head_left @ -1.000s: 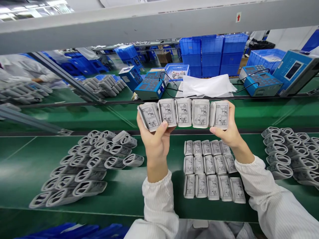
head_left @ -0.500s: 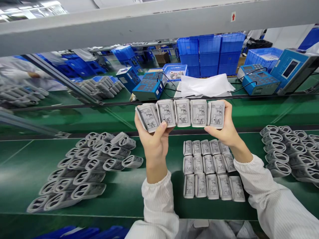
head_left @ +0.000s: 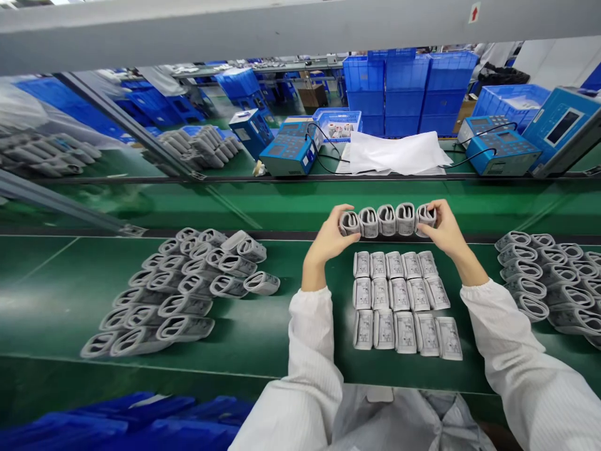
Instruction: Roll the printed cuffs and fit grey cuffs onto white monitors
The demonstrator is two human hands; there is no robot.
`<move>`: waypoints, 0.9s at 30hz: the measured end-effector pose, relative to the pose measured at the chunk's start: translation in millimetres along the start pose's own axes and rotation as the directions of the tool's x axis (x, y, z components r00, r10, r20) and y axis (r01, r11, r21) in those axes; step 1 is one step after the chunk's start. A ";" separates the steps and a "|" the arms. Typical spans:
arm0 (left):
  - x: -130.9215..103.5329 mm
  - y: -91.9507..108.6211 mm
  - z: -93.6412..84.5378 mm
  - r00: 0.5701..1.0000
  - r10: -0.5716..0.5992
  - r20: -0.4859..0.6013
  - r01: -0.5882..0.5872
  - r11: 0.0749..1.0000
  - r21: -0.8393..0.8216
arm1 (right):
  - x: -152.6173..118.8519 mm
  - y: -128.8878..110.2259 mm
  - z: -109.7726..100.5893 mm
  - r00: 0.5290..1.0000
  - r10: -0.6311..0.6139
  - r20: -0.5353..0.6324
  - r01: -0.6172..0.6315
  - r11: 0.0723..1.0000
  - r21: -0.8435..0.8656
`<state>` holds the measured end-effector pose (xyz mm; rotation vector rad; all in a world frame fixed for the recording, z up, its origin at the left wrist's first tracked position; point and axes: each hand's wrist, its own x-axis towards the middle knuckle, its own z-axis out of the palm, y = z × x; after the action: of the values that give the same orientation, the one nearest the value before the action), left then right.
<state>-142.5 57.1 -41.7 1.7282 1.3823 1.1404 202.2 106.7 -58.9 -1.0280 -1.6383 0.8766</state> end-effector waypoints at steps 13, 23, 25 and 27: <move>-0.6 -41.2 -23.3 0.887 -0.431 0.166 0.414 0.901 0.127 | -80.9 27.5 -27.8 0.880 0.476 0.009 -0.417 0.780 -0.467; -4.0 -67.1 -15.4 0.737 -0.563 0.373 0.588 0.807 0.056 | -88.6 -10.7 -9.6 0.919 0.391 0.054 -0.317 0.813 -0.489; -5.0 -61.5 -25.4 0.825 -0.495 0.272 0.514 0.858 0.003 | -83.6 -30.3 -5.8 0.955 0.289 0.072 -0.232 0.874 -0.426; -6.9 -50.1 -35.5 0.906 -0.387 0.170 0.402 0.913 -0.065 | -76.4 -55.3 1.3 0.982 0.162 0.097 -0.119 0.932 -0.343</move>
<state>-195.9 61.2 -72.5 1.3521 1.4680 0.8158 201.7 15.1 -36.5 -1.3640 -1.8809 0.7809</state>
